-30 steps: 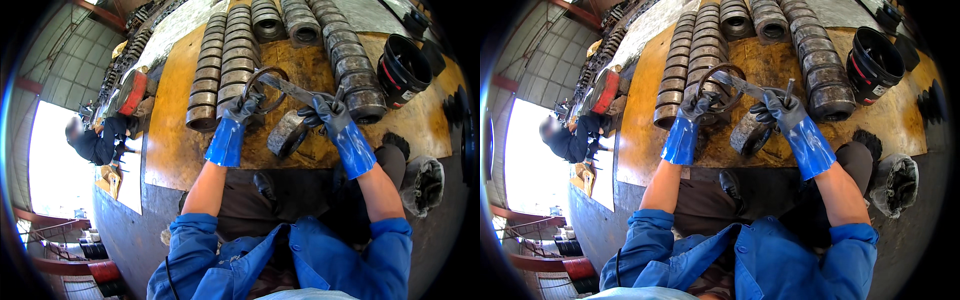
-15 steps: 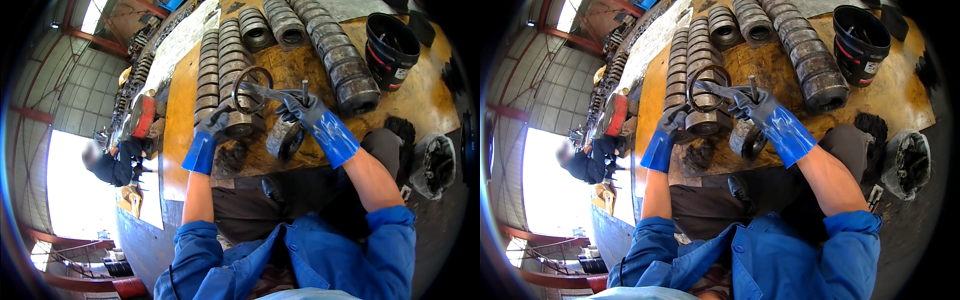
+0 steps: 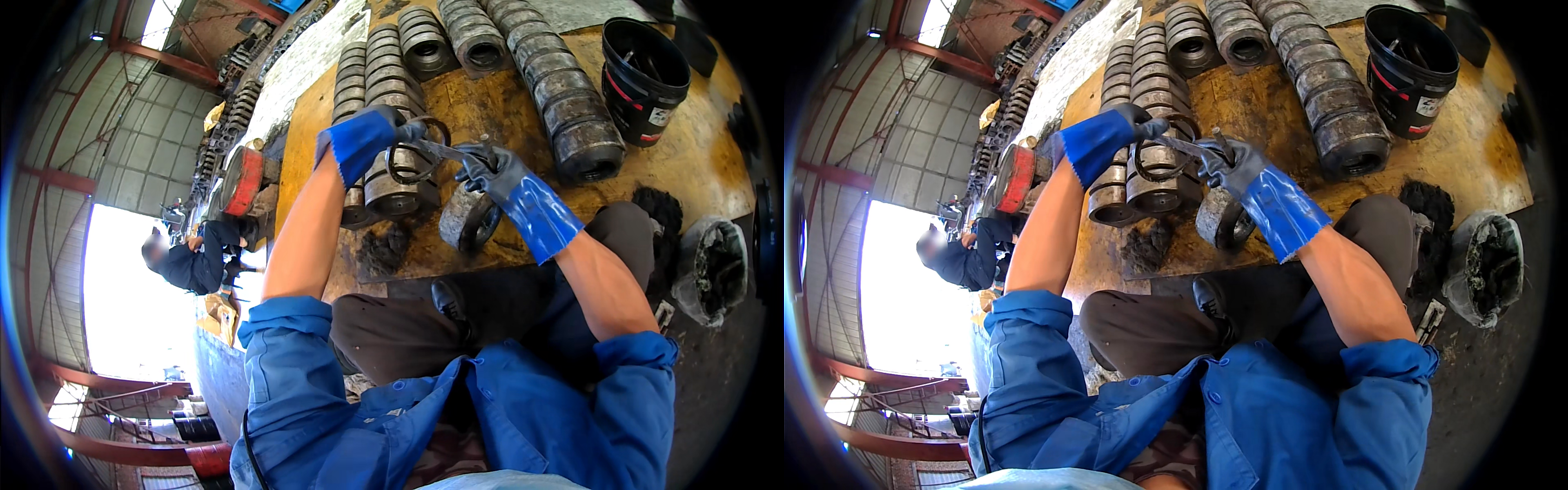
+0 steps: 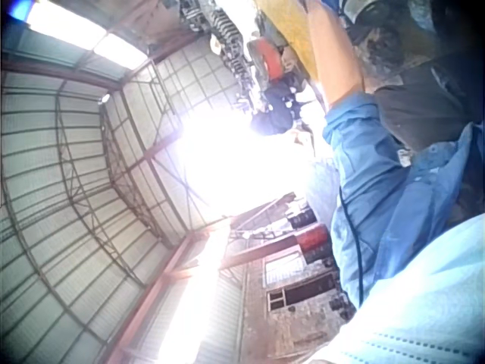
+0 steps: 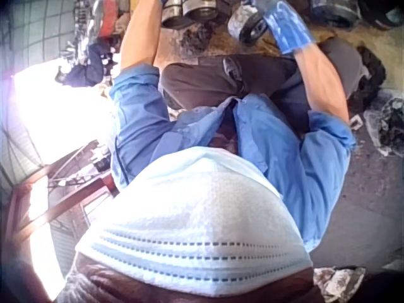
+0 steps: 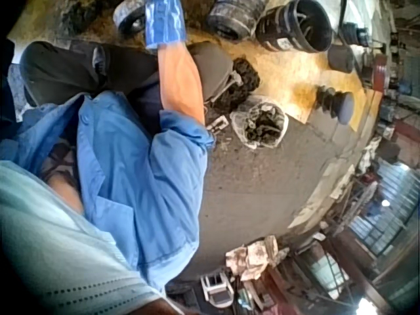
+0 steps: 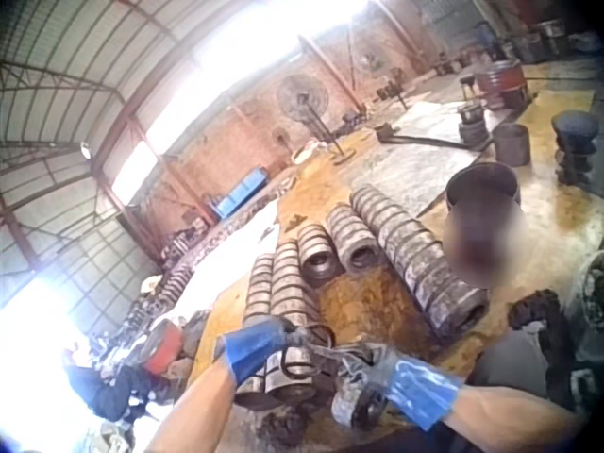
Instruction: The person applies grease to large metal rings and cylinders using a putty knife and hands, then taps the rings onto the cylinders with a hammer.
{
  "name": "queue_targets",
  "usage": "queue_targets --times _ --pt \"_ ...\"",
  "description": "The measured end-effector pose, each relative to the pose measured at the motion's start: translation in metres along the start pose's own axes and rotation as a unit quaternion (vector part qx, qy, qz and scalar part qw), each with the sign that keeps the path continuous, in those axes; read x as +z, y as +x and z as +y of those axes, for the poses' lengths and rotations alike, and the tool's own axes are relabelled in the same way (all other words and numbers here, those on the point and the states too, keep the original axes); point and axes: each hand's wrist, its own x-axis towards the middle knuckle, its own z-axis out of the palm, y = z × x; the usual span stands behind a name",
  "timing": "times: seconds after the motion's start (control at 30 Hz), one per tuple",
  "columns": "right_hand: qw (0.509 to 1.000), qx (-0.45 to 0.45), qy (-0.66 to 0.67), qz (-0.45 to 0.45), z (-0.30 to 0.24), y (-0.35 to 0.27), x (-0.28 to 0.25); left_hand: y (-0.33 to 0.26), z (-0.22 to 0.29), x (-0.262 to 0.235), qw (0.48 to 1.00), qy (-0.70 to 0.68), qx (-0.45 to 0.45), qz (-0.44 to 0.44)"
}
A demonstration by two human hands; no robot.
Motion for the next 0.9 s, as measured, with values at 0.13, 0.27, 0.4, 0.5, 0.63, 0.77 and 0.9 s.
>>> queue_targets --times 0.13,0.27,0.4,0.5,0.63,0.77,0.9 --pt "0.999 0.006 -0.045 -0.006 0.008 0.0 -0.002 0.027 0.004 0.016 0.986 0.151 -0.067 -0.005" --pt "0.994 -0.011 -0.111 -0.021 0.01 -0.002 -0.004 -0.021 0.048 0.002 0.991 0.122 0.02 0.041" --pt "0.94 -0.161 -0.295 -0.053 0.027 0.0 -0.01 0.006 0.019 0.02 0.99 0.087 0.086 0.076" --pt "0.822 -0.206 -0.513 -0.137 0.022 0.0 -0.013 0.025 -0.001 0.026 0.997 0.003 0.046 0.058" --pt "0.651 -0.073 -0.71 -0.259 -0.023 -0.002 -0.007 0.017 -0.02 0.025 0.996 -0.05 -0.032 0.074" --pt "0.713 -0.034 -0.683 -0.152 -0.036 -0.001 -0.026 -0.005 -0.032 0.023 0.982 -0.148 -0.113 0.012" --pt "0.763 -0.292 -0.577 -0.005 -0.021 -0.003 -0.043 0.001 -0.075 0.04 0.969 -0.198 -0.15 -0.002"
